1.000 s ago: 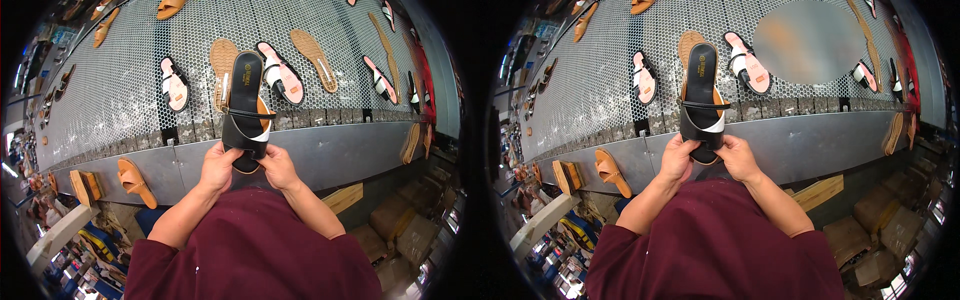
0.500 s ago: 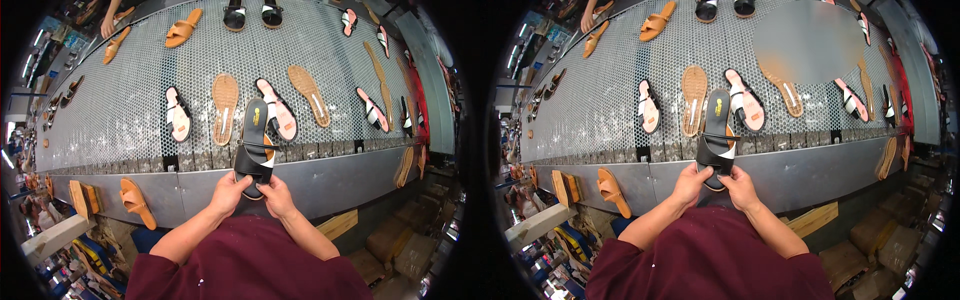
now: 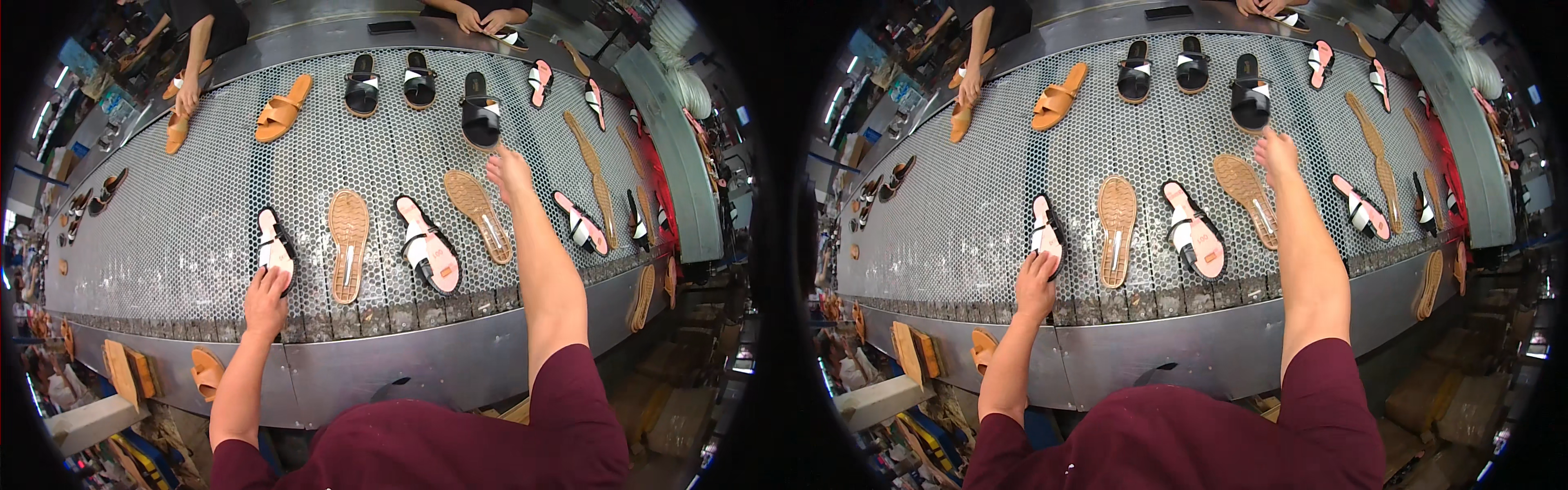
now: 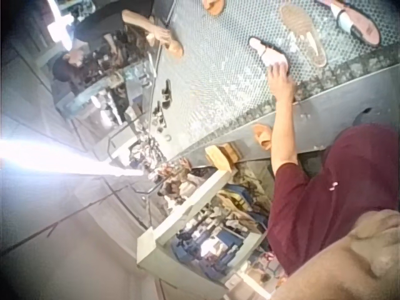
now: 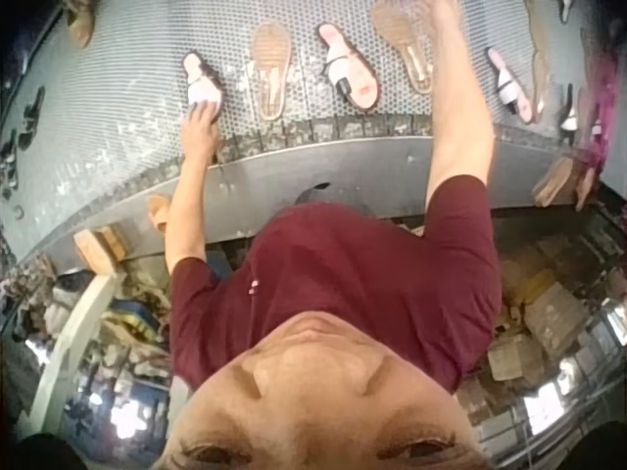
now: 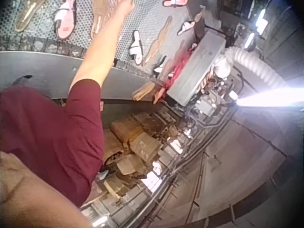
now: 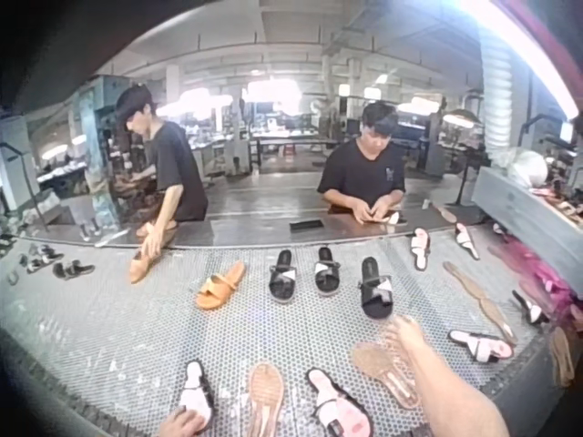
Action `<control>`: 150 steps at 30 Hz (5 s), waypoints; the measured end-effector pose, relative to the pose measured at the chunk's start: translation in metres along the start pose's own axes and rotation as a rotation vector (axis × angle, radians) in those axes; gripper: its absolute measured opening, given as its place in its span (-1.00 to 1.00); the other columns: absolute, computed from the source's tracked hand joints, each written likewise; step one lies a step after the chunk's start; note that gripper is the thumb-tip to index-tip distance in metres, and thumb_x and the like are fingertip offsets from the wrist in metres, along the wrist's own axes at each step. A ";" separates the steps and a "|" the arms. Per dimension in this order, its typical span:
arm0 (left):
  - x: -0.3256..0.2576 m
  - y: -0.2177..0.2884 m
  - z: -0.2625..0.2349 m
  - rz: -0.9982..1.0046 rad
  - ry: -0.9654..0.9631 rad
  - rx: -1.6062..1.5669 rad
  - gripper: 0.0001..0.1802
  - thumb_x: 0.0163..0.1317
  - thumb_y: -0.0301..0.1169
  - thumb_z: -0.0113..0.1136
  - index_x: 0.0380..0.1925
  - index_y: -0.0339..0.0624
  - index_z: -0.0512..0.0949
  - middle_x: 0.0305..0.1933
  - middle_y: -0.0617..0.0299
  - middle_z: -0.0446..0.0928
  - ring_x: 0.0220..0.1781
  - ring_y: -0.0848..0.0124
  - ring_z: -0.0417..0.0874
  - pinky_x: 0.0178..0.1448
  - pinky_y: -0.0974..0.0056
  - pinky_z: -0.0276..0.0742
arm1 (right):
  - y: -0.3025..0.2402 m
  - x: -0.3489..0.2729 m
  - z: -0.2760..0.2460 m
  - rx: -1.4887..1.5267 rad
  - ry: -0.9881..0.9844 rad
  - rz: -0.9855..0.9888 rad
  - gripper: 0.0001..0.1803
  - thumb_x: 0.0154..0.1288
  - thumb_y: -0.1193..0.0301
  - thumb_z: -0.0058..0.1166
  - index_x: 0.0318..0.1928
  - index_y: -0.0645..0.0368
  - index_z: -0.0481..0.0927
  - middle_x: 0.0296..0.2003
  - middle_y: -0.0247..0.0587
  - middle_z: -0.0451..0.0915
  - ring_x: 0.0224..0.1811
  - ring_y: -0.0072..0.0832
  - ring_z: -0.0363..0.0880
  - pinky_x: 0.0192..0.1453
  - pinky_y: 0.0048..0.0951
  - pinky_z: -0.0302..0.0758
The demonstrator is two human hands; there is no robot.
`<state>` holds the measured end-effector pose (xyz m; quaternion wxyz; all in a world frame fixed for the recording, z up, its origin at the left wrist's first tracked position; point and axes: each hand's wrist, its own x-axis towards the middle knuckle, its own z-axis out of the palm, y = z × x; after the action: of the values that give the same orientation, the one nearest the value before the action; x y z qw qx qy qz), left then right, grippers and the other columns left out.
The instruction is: Inspecting and manually testing the assembly of various sandals on a conveyor belt in a shoe manufacturing facility.
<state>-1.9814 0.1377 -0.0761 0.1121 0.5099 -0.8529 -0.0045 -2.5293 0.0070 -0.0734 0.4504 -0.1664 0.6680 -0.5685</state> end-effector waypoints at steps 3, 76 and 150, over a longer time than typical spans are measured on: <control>0.017 -0.005 -0.032 -0.082 0.213 -0.235 -0.59 0.08 -0.63 0.24 0.00 -0.20 0.60 0.00 -0.01 0.62 0.02 0.00 0.65 0.11 0.12 0.58 | 0.012 -0.039 0.031 -0.512 -0.128 -0.331 -0.16 0.29 0.24 0.25 0.41 0.45 0.17 0.12 0.16 0.55 0.08 -0.24 0.61 0.10 -0.34 0.55; 0.036 0.221 0.015 -0.719 -0.397 -2.080 -0.46 0.42 -0.32 0.18 0.32 -0.16 0.28 0.14 0.10 0.54 0.14 0.34 0.60 0.24 0.19 0.54 | 0.162 -0.299 -0.083 -0.003 -0.793 0.403 -0.72 0.42 0.28 0.18 -0.13 0.29 0.62 -0.40 -0.24 0.68 -0.40 -0.55 0.65 -0.32 -0.47 0.56; 0.047 0.334 0.010 0.298 -0.546 -0.710 -0.19 -0.16 -0.17 0.61 0.15 -0.20 0.54 0.04 0.05 0.53 0.10 0.07 0.53 0.15 0.10 0.50 | 0.109 -0.260 -0.214 -0.479 -0.785 -0.062 -0.22 0.05 0.41 0.44 0.31 0.20 0.41 -0.01 0.03 0.65 -0.02 -0.19 0.68 0.07 -0.27 0.60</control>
<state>-2.2955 0.2559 -0.0363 0.0507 0.2921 -0.8608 -0.4138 -2.5266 0.3614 -0.0767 0.6010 -0.4885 0.5540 -0.3053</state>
